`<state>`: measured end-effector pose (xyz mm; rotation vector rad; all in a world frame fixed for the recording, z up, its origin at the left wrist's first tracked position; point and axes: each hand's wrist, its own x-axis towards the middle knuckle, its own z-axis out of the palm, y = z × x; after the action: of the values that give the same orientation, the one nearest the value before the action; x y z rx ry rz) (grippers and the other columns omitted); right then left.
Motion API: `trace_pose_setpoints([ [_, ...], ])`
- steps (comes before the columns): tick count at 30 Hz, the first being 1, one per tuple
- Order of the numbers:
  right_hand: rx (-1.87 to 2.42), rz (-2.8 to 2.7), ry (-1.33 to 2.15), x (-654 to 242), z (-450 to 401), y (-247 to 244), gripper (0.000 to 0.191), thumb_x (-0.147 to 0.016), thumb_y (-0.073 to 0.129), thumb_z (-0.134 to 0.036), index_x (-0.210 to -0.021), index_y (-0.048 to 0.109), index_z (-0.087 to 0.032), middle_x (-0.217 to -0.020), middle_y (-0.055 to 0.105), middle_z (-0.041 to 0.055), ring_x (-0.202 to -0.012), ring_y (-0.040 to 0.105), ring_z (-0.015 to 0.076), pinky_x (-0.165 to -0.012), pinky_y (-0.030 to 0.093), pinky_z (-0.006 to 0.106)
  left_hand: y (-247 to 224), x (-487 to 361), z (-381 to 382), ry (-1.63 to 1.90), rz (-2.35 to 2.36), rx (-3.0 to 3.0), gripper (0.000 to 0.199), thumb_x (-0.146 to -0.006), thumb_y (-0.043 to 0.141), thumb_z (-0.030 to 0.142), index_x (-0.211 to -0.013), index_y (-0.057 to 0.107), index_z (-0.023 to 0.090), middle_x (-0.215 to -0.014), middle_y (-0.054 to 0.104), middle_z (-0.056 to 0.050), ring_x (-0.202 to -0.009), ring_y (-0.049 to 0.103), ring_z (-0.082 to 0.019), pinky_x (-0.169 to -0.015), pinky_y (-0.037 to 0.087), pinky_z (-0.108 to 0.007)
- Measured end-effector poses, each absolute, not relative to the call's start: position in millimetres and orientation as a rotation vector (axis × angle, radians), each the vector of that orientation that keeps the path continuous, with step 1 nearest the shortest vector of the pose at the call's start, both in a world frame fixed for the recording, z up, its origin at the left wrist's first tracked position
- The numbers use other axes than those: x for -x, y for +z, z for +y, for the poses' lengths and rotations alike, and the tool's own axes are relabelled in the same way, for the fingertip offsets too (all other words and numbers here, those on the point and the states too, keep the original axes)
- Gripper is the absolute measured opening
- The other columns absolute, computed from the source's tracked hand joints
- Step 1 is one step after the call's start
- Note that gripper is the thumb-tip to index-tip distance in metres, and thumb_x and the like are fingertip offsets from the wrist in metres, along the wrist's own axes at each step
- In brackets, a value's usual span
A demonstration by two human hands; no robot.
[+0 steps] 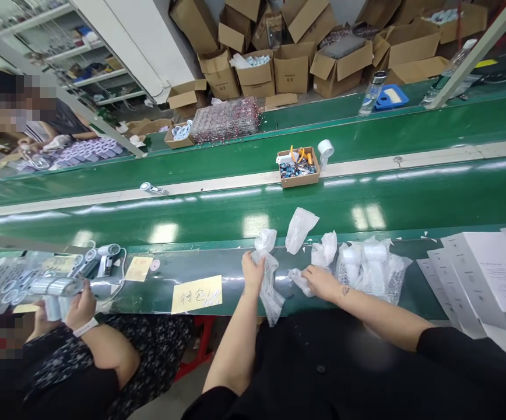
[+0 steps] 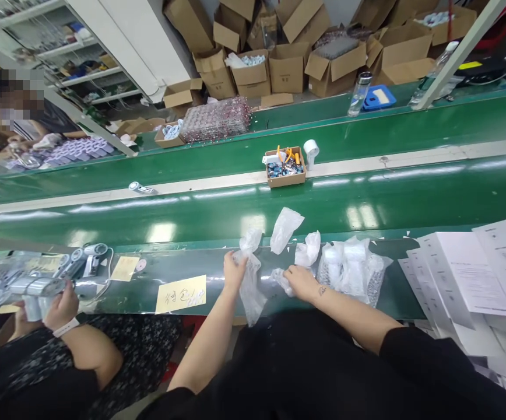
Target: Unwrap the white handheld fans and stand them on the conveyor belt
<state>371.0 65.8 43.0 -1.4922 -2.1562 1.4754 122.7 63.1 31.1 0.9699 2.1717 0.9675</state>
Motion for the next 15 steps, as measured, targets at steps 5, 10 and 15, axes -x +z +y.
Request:
trace_pose_setpoints([
  [5,1.578,-1.884,1.594,-366.8,88.0,39.6,0.025,-0.074,0.059,-0.034,-0.094,0.055,-0.021,-0.071,0.053,-0.0007,-0.067,0.048,0.0157,-0.066,0.036,0.027,21.9,-144.8,-6.1,0.566,2.221,-1.742,0.041,-0.080,0.053,0.025,-0.120,0.053,0.020,-0.126,0.044,-0.017,-0.124,0.034,-0.032,-0.100,0.030,-0.050],
  [10,1.477,-1.483,1.879,-359.0,94.7,44.2,0.025,-0.080,0.047,-0.046,-0.077,0.052,-0.021,-0.059,0.048,-0.0058,-0.054,0.043,0.0105,-0.052,0.033,0.021,6.6,-144.6,-15.7,0.605,2.213,-1.166,0.040,-0.079,0.049,0.015,-0.119,0.052,0.019,-0.104,0.057,-0.012,-0.097,0.056,-0.022,-0.085,0.044,-0.036],
  [15,1.390,-1.023,2.064,-350.0,97.7,47.6,0.030,-0.070,0.060,-0.045,-0.088,0.052,-0.023,-0.066,0.058,-0.0063,-0.059,0.052,0.0103,-0.057,0.041,0.021,38.6,-151.7,-4.7,0.979,2.177,-0.867,0.052,-0.084,0.048,0.026,-0.134,0.035,0.020,-0.093,0.057,-0.007,-0.084,0.057,-0.017,-0.077,0.046,-0.030],
])
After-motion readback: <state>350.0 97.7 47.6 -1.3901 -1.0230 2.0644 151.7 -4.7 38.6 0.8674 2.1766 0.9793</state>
